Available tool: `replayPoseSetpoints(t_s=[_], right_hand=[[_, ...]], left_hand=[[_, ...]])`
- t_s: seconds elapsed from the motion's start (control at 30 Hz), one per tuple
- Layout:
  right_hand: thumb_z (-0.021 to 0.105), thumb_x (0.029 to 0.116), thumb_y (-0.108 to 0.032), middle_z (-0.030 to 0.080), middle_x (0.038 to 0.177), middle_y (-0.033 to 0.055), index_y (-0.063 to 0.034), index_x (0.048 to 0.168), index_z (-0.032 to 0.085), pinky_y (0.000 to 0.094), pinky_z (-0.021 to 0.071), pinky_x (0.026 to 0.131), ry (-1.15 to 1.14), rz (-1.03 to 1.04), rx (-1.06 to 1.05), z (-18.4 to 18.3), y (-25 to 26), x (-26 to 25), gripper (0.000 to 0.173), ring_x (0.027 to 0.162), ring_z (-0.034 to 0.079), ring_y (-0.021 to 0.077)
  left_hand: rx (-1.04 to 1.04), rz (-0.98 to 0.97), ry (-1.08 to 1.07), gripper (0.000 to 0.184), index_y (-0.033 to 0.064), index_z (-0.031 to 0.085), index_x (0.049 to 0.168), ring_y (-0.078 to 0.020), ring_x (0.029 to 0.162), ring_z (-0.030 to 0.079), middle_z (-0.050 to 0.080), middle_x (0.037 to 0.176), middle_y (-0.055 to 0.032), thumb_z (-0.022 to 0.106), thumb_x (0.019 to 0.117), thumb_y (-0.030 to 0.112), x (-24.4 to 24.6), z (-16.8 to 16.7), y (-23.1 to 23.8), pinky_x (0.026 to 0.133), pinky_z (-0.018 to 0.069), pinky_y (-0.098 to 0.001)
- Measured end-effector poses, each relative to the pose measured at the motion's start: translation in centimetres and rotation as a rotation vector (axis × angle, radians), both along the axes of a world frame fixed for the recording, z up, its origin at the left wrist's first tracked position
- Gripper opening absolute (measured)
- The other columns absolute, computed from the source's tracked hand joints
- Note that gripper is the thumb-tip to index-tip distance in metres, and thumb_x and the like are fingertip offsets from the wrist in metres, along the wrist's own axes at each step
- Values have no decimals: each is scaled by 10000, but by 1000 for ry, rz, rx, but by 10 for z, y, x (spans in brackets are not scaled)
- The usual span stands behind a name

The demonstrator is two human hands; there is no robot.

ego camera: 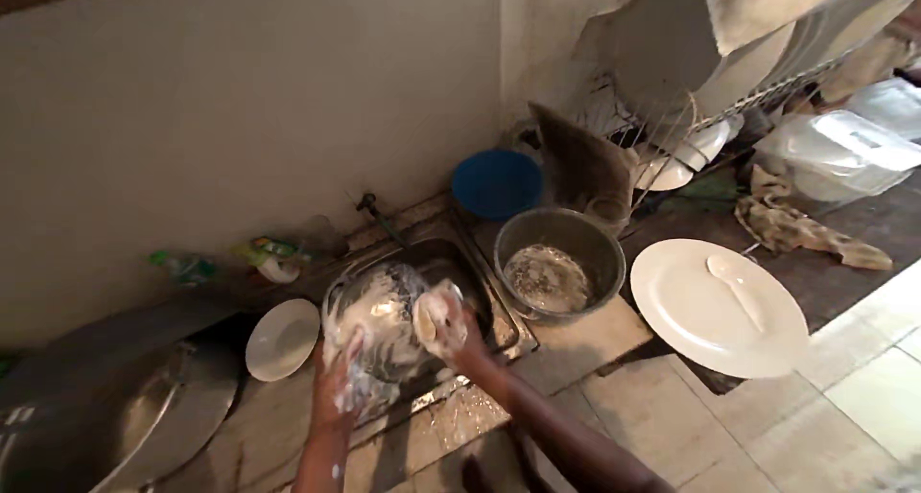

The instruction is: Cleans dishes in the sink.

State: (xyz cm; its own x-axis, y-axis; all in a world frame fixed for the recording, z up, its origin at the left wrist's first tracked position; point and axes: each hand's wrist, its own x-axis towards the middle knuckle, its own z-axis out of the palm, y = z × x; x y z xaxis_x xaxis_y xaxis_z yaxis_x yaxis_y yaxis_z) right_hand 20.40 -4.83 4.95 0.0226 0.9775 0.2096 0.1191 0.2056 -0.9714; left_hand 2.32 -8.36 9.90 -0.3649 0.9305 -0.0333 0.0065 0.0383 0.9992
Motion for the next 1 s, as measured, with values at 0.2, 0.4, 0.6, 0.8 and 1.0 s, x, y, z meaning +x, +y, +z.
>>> replayPoseSetpoints(t_s=[0.2,0.4,0.6,0.8,1.0], right_hand=[[675,953,-228,657,1278,236,88,1353,566,390,513,1057,-157,64,-261,-101,-11,40,521,1189,644,262],[701,937,-116,553,1409,282,112,1448,436,417,440,1133,-298,226,-578,-125,-37,53,619,1319,552,318],[772,873,-97,657,1258,212,99,1371,512,347,530,1025,-72,188,-522,-117,-28,81,594,1149,652,207],[757,909,-233,670,1236,217,64,1334,575,423,520,1031,-156,141,-638,-146,-15,90,549,1149,652,269],[652,1000,-322,679,1207,233,51,1270,632,457,528,1020,-142,243,-535,-147,-8,84,461,1127,661,302]], left_hand=[[289,-546,447,411,-79,575,1256,-41,1042,648,691,1127,-73,698,941,155,72,71,47,945,542,-233],[293,-1437,883,226,-62,660,1131,-379,1031,661,679,1070,-233,655,946,69,254,46,105,911,530,-560],[172,-1605,1203,177,-50,645,1056,-448,1041,639,659,1079,-249,656,908,48,317,-53,143,836,517,-657],[173,-1648,1396,187,-15,664,1100,-429,1042,655,678,1110,-217,623,959,102,287,-90,144,840,518,-628],[183,-813,856,358,9,670,1217,-268,1171,636,680,1216,-160,586,1016,293,233,-41,209,1050,496,-457]])
